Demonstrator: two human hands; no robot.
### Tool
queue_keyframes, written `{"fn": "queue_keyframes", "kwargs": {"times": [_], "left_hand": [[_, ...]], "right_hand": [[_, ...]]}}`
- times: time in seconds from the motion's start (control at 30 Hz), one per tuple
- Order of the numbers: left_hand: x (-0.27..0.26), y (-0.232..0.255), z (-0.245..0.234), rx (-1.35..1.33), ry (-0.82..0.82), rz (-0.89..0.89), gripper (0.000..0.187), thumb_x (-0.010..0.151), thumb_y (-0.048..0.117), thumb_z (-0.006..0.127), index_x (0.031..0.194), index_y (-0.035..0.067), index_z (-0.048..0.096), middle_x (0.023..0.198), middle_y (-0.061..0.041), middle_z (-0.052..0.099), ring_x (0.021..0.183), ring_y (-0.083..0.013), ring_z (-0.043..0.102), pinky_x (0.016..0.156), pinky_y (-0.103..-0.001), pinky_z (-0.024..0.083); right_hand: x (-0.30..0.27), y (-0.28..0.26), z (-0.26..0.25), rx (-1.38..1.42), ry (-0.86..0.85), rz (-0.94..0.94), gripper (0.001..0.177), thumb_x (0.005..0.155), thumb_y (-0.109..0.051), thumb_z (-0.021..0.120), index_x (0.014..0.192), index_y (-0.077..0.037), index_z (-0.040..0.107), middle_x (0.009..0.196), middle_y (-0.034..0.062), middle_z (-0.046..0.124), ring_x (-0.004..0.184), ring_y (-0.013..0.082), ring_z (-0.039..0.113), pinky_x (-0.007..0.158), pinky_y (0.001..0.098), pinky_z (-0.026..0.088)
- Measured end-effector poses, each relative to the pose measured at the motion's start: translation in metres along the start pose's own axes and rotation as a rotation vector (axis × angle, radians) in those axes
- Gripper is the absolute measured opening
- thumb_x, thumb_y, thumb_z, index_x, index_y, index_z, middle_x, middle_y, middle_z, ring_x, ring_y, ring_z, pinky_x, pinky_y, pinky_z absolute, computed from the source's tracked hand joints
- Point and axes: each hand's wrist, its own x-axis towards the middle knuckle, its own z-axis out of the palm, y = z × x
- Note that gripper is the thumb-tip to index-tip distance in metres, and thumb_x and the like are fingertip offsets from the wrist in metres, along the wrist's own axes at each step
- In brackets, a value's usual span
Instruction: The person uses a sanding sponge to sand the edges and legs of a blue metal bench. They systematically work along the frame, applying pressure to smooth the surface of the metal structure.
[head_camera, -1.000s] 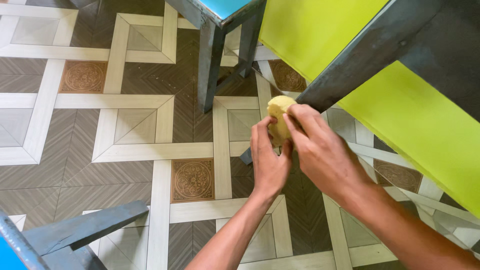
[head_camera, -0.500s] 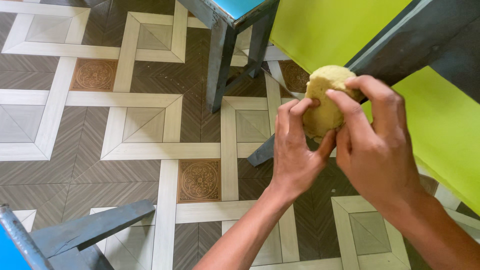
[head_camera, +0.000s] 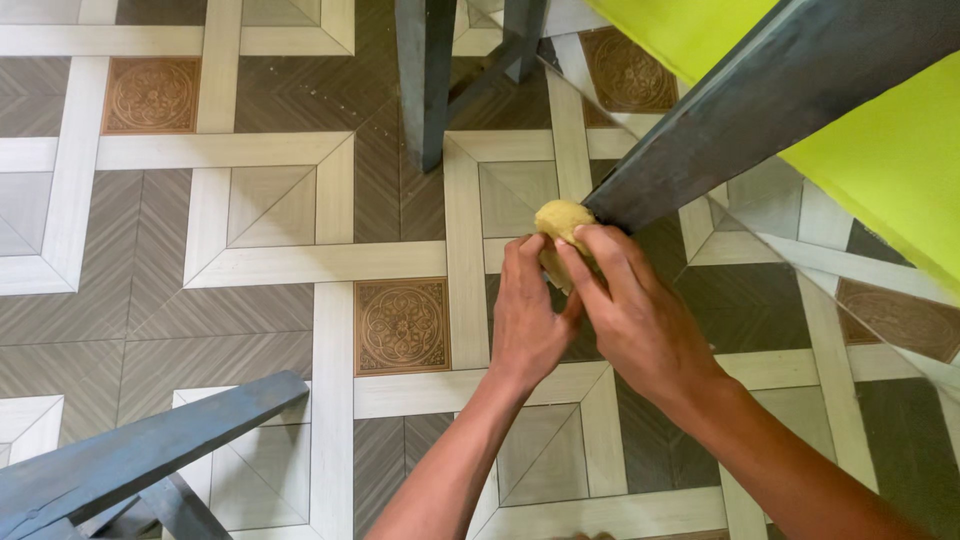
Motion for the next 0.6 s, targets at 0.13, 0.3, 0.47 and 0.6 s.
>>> {"fn": "queue_keyframes", "kwargs": {"times": [0.13,0.3,0.47,0.6], "left_hand": [[-0.005,-0.032,0.006,0.062,-0.041,-0.076,0.063,0.085,0.01,0.074,0.138,0.003,0.042,0.13,-0.021,0.051,0.121,-0.042,0.055,0.097,-0.048,0.049],[-0.006,-0.056,0.013,0.131,-0.095,-0.223,0.06,0.083,0.007,0.07,0.136,0.003,0.043,0.132,-0.023,0.051,0.117,-0.0456,0.056,0.093,-0.05,0.05],[-0.004,-0.066,0.022,0.111,-0.172,-0.461,0.046,0.092,0.009,0.064,0.131,0.003,0.041,0.128,-0.026,0.054,0.113,-0.0487,0.059,0.089,-0.053,0.051],[-0.01,-0.05,0.015,0.103,-0.15,-0.437,0.052,0.087,0.008,0.066,0.133,0.003,0.041,0.127,-0.026,0.056,0.113,-0.0488,0.059,0.089,-0.054,0.05]], "right_hand": [[-0.006,0.003,0.035,0.026,-0.08,-0.002,0.06,0.079,0.006,0.063,0.139,0.007,0.056,0.139,0.0162,0.048,0.133,0.0323,0.051,0.101,0.0394,0.051],[-0.009,0.004,0.067,-0.01,-0.198,-0.019,0.06,0.079,0.002,0.061,0.139,0.008,0.053,0.142,0.0166,0.047,0.133,0.0311,0.05,0.1,0.0375,0.052],[-0.006,0.001,0.083,0.008,-0.315,-0.001,0.061,0.074,0.006,0.058,0.135,0.009,0.053,0.145,0.018,0.045,0.135,0.0324,0.046,0.097,0.038,0.052],[0.001,-0.004,0.07,0.084,-0.316,0.052,0.056,0.079,0.01,0.056,0.135,0.012,0.053,0.143,0.0174,0.047,0.136,0.0312,0.048,0.102,0.0374,0.051]]}}
